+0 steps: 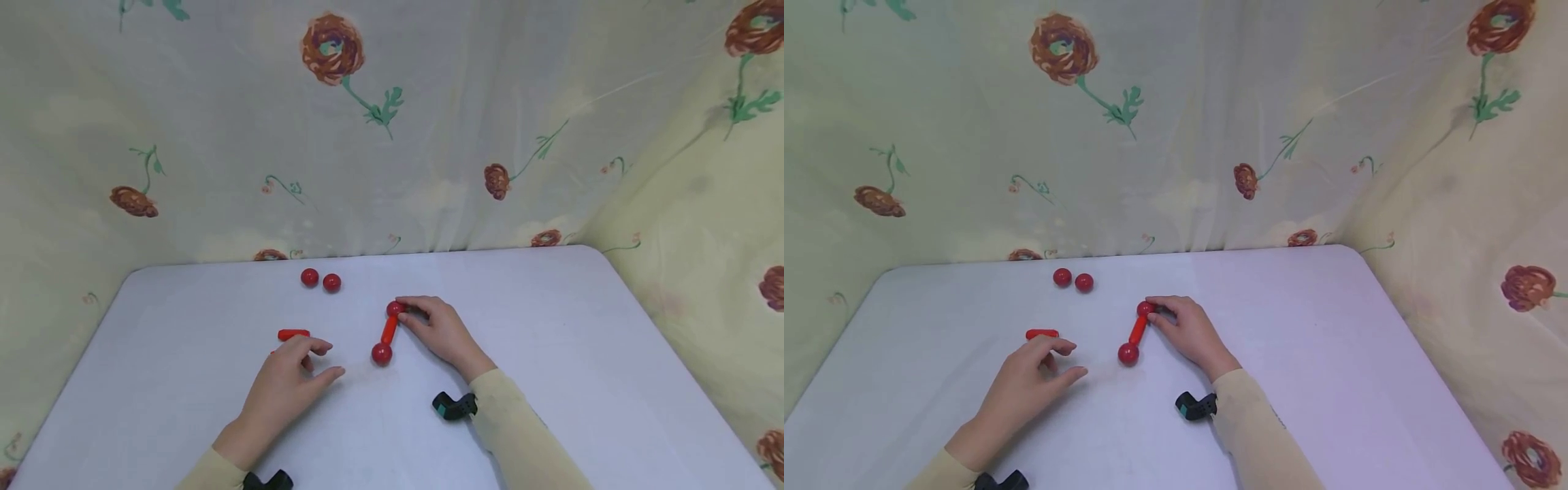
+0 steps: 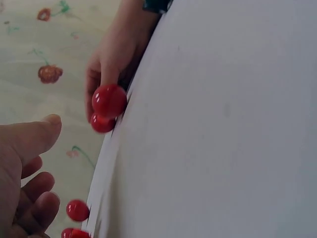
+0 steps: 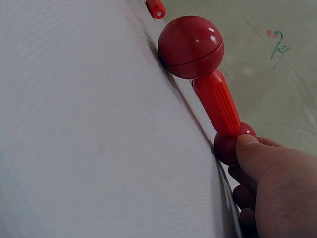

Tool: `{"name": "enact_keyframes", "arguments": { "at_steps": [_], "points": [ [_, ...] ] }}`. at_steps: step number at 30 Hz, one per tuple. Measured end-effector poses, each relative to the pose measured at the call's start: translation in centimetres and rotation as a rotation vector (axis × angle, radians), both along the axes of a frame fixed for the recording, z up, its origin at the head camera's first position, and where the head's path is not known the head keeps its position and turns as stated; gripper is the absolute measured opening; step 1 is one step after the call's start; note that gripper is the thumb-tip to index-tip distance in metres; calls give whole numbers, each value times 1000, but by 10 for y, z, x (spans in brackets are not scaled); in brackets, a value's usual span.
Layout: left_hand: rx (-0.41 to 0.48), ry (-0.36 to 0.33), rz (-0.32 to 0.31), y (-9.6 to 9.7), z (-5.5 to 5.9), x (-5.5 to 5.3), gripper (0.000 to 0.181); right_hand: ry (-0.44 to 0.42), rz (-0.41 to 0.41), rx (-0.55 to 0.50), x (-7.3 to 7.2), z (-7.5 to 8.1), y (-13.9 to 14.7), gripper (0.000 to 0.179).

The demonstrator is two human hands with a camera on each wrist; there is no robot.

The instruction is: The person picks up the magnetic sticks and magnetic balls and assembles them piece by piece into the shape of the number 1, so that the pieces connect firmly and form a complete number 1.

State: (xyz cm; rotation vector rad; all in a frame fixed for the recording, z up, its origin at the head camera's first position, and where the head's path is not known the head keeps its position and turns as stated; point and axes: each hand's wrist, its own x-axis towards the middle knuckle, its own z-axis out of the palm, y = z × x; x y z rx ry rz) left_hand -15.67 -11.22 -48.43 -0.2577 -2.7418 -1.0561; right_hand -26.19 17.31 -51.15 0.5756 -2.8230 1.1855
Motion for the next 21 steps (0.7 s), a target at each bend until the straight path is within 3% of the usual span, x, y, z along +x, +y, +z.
{"name": "enact_keyframes", "arguments": {
  "at_steps": [4,9,21],
  "points": [
    [-20,42,33,-19,-3,1,41,6,4,-15,1,0,0,37],
    [-19,35,95,-39,-7,1,39,3,3,-19,1,1,0,36],
    [-47,22,155,-51,-17,0,40,4,-3,-20,1,0,0,36]
  ]
}}
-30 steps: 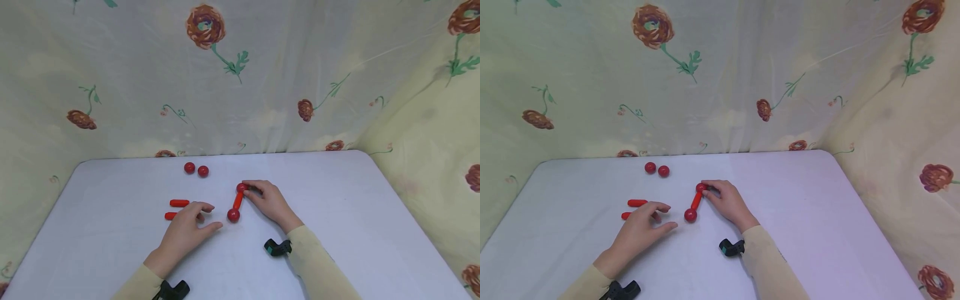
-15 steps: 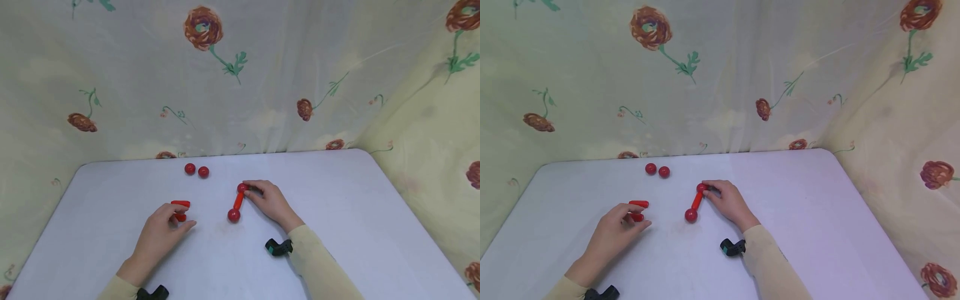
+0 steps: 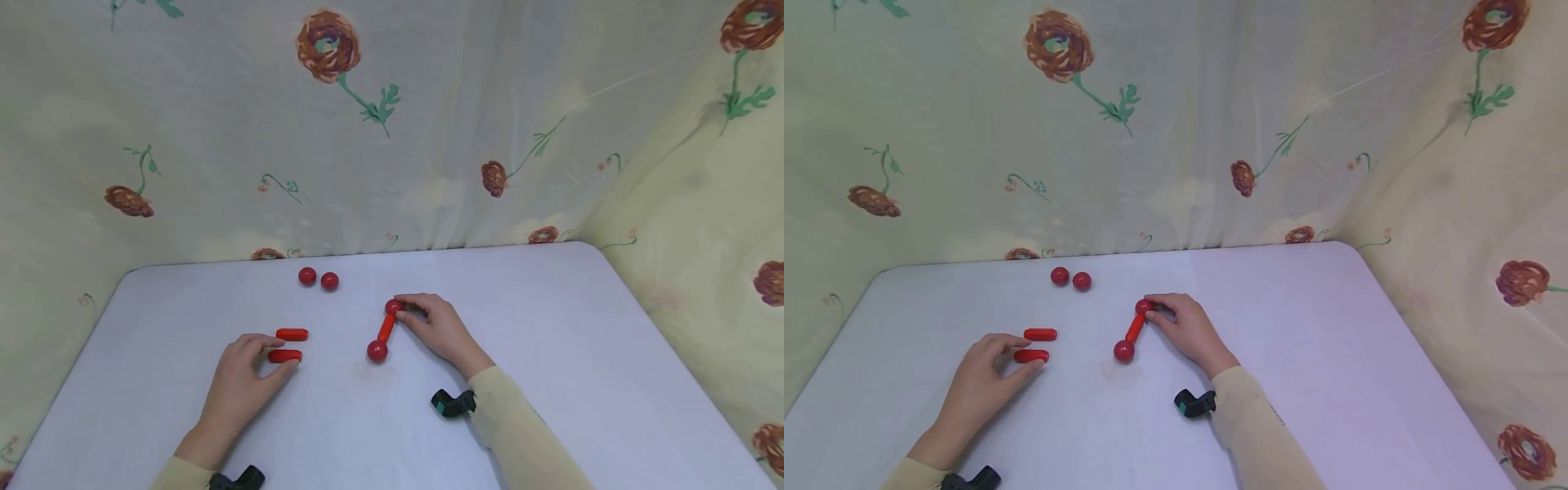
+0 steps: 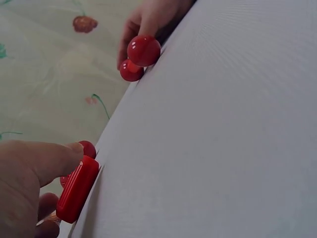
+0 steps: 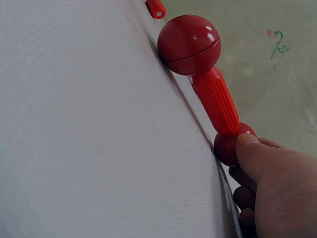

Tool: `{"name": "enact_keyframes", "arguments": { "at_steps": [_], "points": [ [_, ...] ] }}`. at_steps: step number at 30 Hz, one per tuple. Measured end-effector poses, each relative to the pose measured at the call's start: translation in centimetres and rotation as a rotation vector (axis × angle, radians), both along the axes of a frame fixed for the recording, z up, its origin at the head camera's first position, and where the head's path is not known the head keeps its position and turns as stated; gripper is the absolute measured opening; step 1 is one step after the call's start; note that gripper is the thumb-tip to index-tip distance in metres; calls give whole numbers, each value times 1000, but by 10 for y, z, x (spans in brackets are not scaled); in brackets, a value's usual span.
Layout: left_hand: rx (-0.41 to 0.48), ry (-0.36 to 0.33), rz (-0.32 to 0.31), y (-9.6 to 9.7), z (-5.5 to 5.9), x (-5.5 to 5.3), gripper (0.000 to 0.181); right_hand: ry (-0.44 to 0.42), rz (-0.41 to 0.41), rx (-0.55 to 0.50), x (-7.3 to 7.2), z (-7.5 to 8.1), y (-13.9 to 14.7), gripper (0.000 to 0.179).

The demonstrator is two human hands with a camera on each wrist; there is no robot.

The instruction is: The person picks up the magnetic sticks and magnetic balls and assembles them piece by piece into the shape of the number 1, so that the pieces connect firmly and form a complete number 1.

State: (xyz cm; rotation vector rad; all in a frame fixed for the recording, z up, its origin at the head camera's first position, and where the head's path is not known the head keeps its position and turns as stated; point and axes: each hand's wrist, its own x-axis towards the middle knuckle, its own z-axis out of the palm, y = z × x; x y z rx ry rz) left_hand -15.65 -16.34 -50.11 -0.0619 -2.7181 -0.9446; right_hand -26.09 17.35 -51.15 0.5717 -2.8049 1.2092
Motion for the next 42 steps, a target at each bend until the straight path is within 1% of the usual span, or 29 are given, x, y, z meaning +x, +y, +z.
{"name": "enact_keyframes", "arguments": {
  "at_steps": [7,11,15,22,26,32,36,42],
  "points": [
    [-22,-7,-40,-1,-5,-3,33,15,-4,4,2,1,1,37],
    [-24,12,-58,-2,-7,-6,28,16,-11,6,2,3,2,37],
    [-29,31,-56,-2,-8,-6,24,5,-11,3,1,4,2,37],
    [-31,33,-59,-3,-10,-5,20,4,-10,5,0,2,1,37],
    [-39,31,-64,-2,-11,-5,22,6,-7,-2,-1,2,1,36],
    [-80,-2,-51,-2,-9,-5,31,14,-8,-6,-1,3,1,36],
    [-95,-14,-47,-1,-8,-5,31,20,-7,-12,-1,2,0,35],
    [-61,-3,-39,-2,-9,-4,28,11,-8,-3,-1,1,-1,36]
  ]
}}
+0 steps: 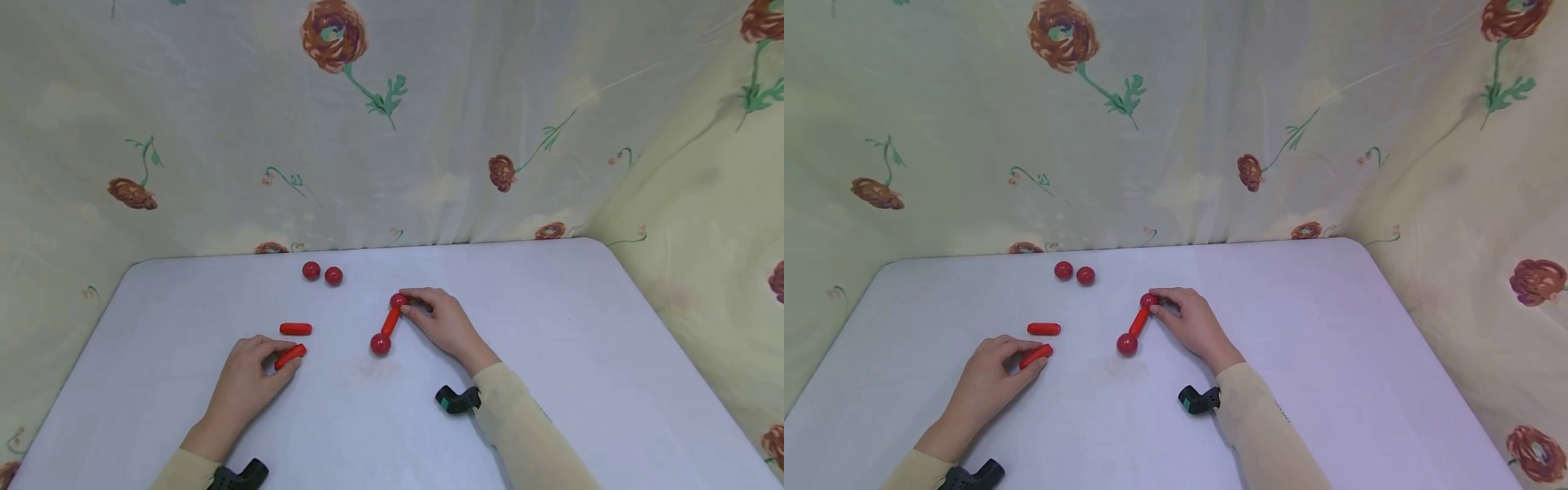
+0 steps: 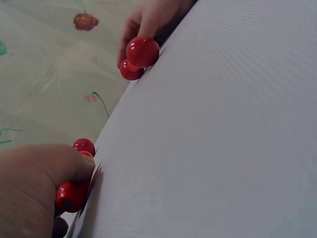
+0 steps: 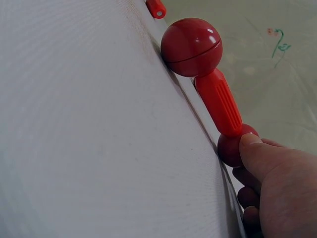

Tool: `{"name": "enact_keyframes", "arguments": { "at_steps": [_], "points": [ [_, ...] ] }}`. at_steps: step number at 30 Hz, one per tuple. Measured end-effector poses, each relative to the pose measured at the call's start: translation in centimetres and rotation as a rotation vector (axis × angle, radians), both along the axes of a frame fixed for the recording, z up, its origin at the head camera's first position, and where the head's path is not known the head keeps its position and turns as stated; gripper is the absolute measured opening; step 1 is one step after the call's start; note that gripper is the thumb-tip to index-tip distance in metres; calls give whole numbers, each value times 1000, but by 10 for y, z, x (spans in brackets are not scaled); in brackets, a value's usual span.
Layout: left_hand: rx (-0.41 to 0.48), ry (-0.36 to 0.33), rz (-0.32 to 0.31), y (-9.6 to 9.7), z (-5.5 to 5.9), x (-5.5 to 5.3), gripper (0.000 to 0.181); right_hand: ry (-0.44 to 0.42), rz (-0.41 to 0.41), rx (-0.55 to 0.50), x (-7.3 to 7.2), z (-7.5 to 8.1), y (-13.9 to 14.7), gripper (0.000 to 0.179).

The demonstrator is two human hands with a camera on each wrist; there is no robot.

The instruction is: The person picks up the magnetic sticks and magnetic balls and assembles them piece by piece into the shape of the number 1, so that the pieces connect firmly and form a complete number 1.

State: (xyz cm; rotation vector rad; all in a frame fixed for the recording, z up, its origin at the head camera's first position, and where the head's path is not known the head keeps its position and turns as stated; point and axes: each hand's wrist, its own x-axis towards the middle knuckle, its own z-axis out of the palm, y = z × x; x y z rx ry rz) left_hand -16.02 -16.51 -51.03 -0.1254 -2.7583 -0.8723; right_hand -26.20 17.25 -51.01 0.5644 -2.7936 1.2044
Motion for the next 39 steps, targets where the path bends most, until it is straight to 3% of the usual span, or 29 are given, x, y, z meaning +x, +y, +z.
{"name": "enact_keyframes", "arguments": {
  "at_steps": [24,33,39],
  "points": [
    [122,-23,51,7,4,4,28,20,3,1,-1,-1,0,36],
    [207,-25,-16,19,5,8,23,18,3,-4,-1,-1,0,36],
    [220,-9,-40,30,5,12,23,6,-2,4,-1,-2,0,37]
  ]
}}
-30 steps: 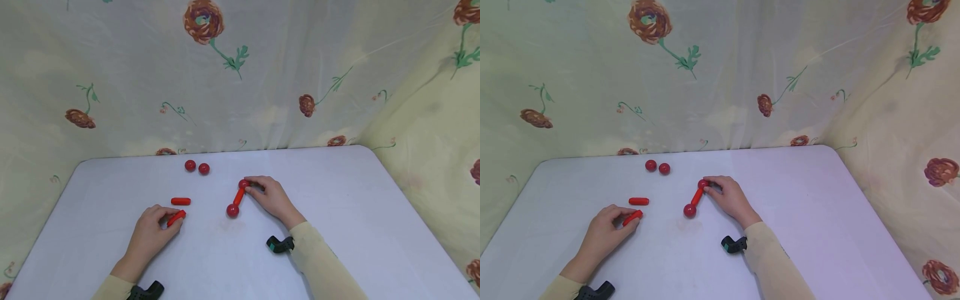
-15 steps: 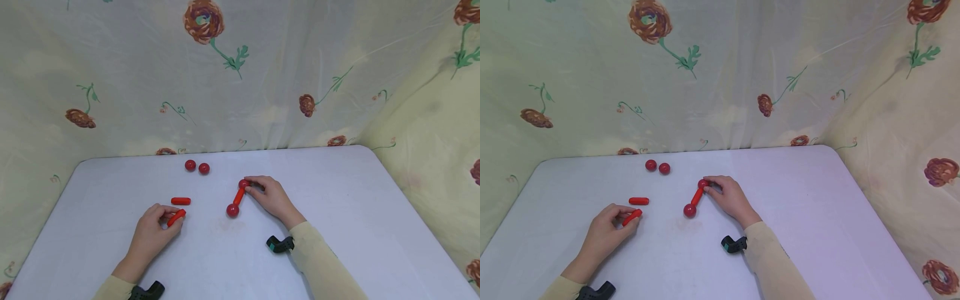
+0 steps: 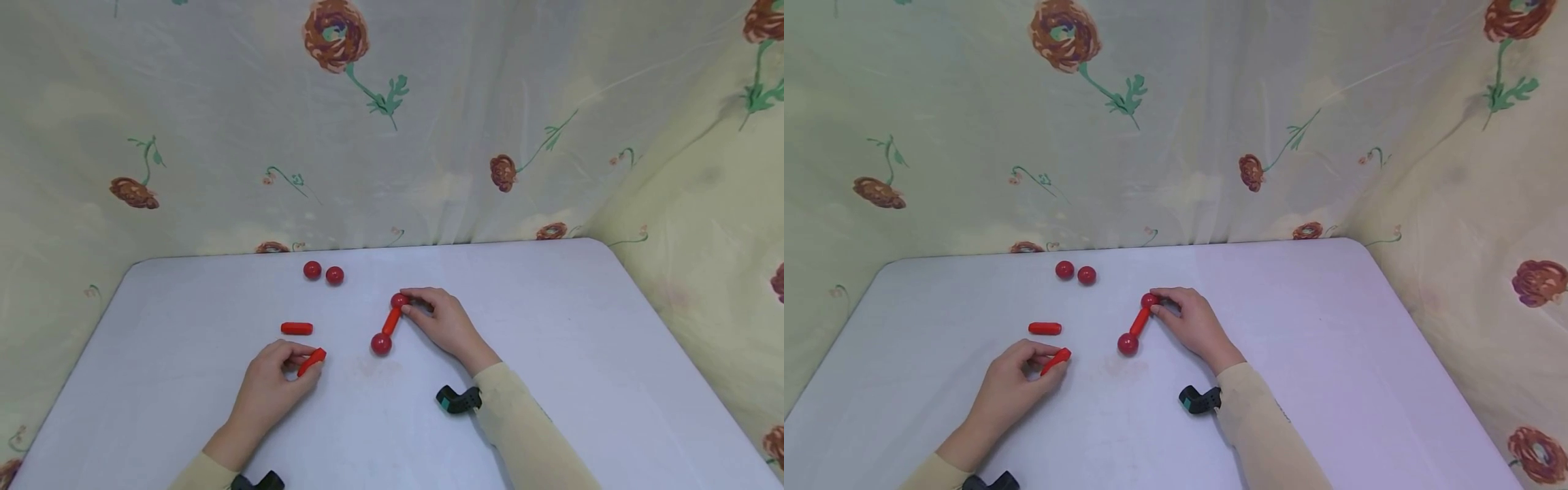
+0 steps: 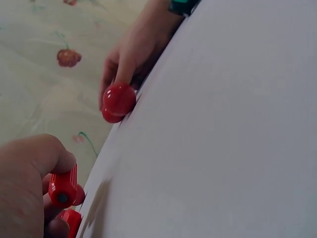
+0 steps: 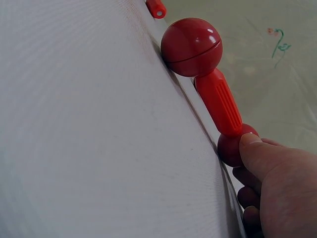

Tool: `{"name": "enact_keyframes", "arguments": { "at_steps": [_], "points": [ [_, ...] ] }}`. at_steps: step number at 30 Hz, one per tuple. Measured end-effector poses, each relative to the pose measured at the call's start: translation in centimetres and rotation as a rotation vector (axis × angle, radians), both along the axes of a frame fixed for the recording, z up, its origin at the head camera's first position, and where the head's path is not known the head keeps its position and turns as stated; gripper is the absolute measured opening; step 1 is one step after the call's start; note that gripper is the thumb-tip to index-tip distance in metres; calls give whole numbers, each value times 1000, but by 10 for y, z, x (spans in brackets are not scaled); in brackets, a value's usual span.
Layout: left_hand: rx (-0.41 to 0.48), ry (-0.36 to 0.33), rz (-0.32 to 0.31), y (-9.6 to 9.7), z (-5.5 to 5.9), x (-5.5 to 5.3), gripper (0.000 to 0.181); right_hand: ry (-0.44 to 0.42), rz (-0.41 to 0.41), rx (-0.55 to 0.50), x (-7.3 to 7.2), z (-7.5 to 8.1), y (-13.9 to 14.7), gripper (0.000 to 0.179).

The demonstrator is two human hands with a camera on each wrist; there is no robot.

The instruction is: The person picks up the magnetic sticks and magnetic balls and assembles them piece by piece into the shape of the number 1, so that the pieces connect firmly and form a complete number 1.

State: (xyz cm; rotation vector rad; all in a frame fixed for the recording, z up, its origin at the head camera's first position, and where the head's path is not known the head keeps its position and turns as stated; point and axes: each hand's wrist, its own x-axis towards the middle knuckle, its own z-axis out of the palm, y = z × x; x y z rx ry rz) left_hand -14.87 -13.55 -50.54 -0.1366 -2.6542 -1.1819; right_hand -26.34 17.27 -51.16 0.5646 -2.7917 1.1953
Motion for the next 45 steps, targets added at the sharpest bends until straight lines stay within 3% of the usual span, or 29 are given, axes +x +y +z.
{"name": "enact_keyframes", "arguments": {
  "at_steps": [18,36,45],
  "points": [
    [11,-2,-26,32,-1,1,19,-1,-1,5,-1,0,0,37],
    [-78,45,-57,59,0,2,18,15,-1,8,1,0,0,37],
    [-133,21,-52,70,1,-1,22,16,-1,1,1,0,-1,37]
  ]
}}
